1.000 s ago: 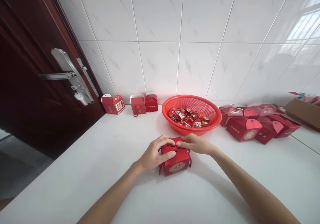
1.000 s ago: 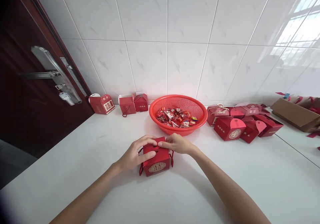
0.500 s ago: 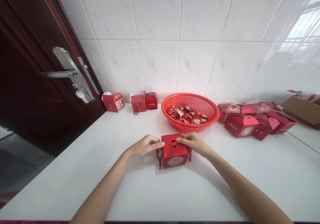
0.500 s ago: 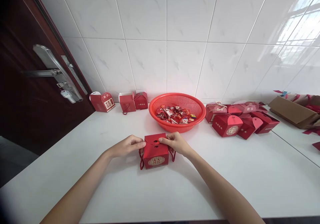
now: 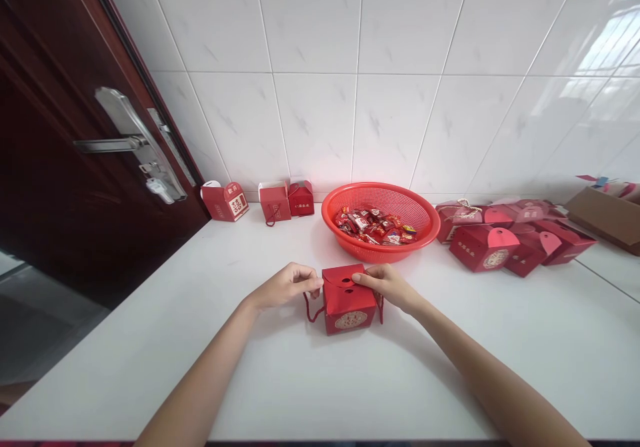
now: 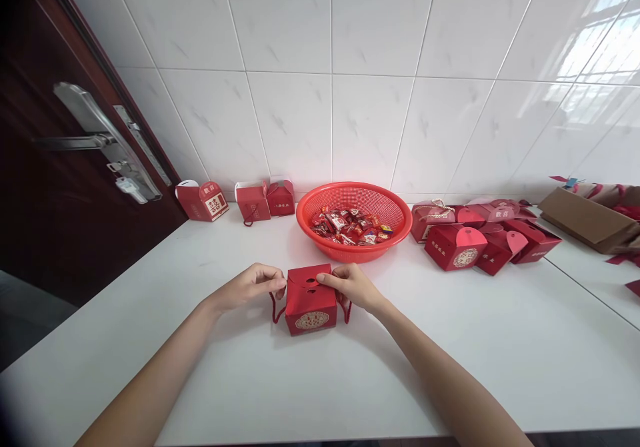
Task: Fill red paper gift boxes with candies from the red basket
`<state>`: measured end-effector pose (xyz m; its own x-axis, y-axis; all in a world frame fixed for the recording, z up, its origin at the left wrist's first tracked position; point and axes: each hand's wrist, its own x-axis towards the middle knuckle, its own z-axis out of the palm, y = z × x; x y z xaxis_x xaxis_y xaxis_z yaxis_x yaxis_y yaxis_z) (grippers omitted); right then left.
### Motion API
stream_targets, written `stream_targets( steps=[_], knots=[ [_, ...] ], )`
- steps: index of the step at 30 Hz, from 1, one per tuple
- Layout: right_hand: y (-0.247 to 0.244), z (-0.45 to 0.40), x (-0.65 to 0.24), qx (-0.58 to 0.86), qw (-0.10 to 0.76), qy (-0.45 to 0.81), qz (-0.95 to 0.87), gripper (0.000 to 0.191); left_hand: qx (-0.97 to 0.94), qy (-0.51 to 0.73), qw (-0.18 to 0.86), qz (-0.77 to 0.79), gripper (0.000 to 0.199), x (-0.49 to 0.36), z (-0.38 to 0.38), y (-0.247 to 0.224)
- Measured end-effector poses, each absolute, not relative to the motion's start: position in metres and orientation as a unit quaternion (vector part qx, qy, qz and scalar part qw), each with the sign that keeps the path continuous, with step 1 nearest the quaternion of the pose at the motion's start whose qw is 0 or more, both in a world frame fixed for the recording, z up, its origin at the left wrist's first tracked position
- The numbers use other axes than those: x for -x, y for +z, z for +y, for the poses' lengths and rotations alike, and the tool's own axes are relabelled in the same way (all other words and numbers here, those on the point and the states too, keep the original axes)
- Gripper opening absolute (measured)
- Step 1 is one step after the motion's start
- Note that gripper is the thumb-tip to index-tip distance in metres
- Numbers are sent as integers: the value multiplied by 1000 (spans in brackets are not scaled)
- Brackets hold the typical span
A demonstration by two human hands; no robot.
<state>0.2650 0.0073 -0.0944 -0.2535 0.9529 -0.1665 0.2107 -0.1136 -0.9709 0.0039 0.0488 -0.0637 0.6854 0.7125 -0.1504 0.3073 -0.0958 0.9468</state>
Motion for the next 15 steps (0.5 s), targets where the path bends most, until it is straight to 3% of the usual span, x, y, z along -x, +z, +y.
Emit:
stream_targets(
  steps=[10,15],
  knots=[
    [-83,4,-268,509,384,507,-579,64,-635,328,638,286,48,1,45,-54],
    [-61,-1,-278,461,420,528,-577,55,-601,397,654,231,27,-2,41,-54]
  ],
)
